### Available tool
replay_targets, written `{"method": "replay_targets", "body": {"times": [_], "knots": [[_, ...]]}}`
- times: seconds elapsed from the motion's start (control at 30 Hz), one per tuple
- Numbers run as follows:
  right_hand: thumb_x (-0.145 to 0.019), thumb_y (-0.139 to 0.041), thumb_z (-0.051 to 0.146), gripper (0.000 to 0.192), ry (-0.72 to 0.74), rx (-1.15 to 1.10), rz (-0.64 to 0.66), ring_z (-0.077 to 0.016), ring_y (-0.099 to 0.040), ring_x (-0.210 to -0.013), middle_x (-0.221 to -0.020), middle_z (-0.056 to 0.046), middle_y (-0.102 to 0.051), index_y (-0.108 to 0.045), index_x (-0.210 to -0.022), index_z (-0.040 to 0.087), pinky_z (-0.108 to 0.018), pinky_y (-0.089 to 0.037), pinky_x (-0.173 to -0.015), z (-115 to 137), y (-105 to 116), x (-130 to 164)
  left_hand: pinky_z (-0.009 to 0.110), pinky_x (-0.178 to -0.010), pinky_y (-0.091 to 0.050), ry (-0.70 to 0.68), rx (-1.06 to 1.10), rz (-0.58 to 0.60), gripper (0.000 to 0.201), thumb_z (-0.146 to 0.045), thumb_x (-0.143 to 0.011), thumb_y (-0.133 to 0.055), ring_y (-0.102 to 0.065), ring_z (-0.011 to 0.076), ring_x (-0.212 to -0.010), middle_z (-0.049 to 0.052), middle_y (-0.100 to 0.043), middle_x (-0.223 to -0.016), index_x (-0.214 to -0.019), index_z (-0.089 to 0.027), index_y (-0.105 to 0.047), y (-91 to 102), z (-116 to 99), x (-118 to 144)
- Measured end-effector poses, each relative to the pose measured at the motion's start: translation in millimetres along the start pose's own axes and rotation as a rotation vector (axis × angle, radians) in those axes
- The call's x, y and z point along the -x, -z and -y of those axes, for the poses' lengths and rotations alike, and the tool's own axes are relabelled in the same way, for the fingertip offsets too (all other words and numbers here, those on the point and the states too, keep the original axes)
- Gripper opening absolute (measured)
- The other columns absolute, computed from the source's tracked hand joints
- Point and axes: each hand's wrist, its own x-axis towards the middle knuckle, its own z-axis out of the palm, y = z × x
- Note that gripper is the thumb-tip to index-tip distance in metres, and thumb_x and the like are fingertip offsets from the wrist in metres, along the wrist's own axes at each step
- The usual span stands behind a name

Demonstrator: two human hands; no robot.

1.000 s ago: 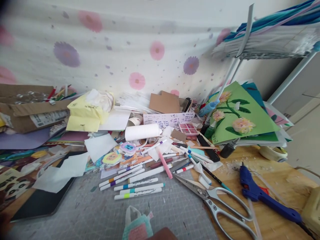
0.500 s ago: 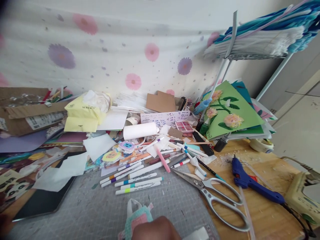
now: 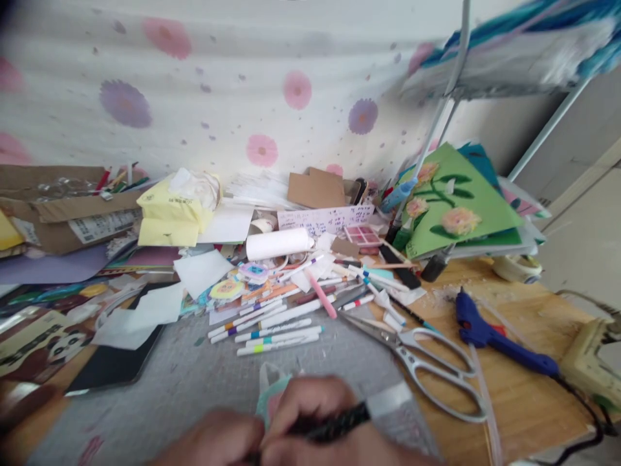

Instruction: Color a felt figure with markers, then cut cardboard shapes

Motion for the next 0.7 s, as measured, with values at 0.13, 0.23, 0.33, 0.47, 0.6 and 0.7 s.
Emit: {"method": "replay_targets", "body": {"times": [0.13,0.23,0.33,0.47,0.6,0.7], "knots": [[-0.075,-0.073,0.03,0.016,0.076,-0.169,-0.259,-0.0111,-0.052,-0.044,-0.048,0.004,-0.059,-0.063,-0.067,0.02,-0.022,-0.039,-0.043,5.1,13.9,-11.6,0.022,-0.065,-0.045,0.166,0.134,-0.082,0.032,-0.031,-0.096,-0.036,-0.058,0.0122,-0.066,-0.001,-0.064,-0.071,-0.074,-0.018,-0.056,22.0,3.5,-1.2],[-0.065,-0.074,0.017,0.015,0.074,-0.226,-0.343,-0.0098,-0.05,-0.041,-0.051,0.006,-0.057,-0.06,-0.067,0.021,-0.022,-0.037,-0.042,-2.2,21.1,-19.2,0.024,-0.064,-0.042,0.315,0.075,-0.284,0.023,-0.019,-0.09,-0.036,-0.056,0.0128,-0.068,-0.002,-0.062,-0.073,-0.084,-0.019,-0.058,33.0,6.5,-3.9],[-0.066,-0.07,0.015,0.016,0.042,-0.118,-0.357,-0.0104,-0.051,-0.042,-0.052,0.007,-0.054,-0.056,-0.062,0.021,-0.023,-0.037,-0.042,-12.9,17.1,-22.6,0.026,-0.059,-0.038,0.323,-0.092,-0.278,0.02,-0.029,-0.088,-0.041,-0.052,0.014,-0.062,-0.003,-0.055,-0.067,-0.083,-0.02,-0.058,30.9,2.4,-5.4],[-0.08,-0.066,0.024,0.025,0.101,0.044,-0.421,-0.0102,-0.041,-0.041,-0.046,0.007,-0.047,-0.05,-0.06,0.022,-0.024,-0.033,-0.041,-22.9,7.1,-23.6,0.03,-0.061,-0.037,0.379,-0.326,-0.173,0.034,-0.042,-0.069,-0.067,-0.055,0.0199,-0.068,0.0,-0.059,-0.076,-0.093,-0.02,-0.057,16.9,-8.4,-8.0],[-0.082,-0.064,0.024,0.031,0.202,0.351,-0.454,-0.0102,-0.039,-0.046,-0.05,0.006,-0.044,-0.045,-0.058,0.023,-0.025,-0.032,-0.044,-25.3,0.3,-23.2,0.035,-0.066,-0.04,0.438,-0.369,-0.047,0.043,-0.049,-0.065,-0.07,-0.06,0.0275,-0.081,0.004,-0.065,-0.089,-0.095,-0.021,-0.057,10.1,-11.3,-11.2],[-0.083,-0.063,0.024,0.031,0.223,0.474,-0.391,-0.0099,-0.039,-0.046,-0.051,0.005,-0.045,-0.044,-0.058,0.023,-0.026,-0.033,-0.044,-24.5,-2.8,-21.7,0.035,-0.068,-0.04,0.426,-0.367,-0.025,0.036,-0.045,-0.068,-0.068,-0.061,0.0283,-0.085,0.003,-0.066,-0.091,-0.094,-0.022,-0.057,9.9,-9.2,-11.5]]}}
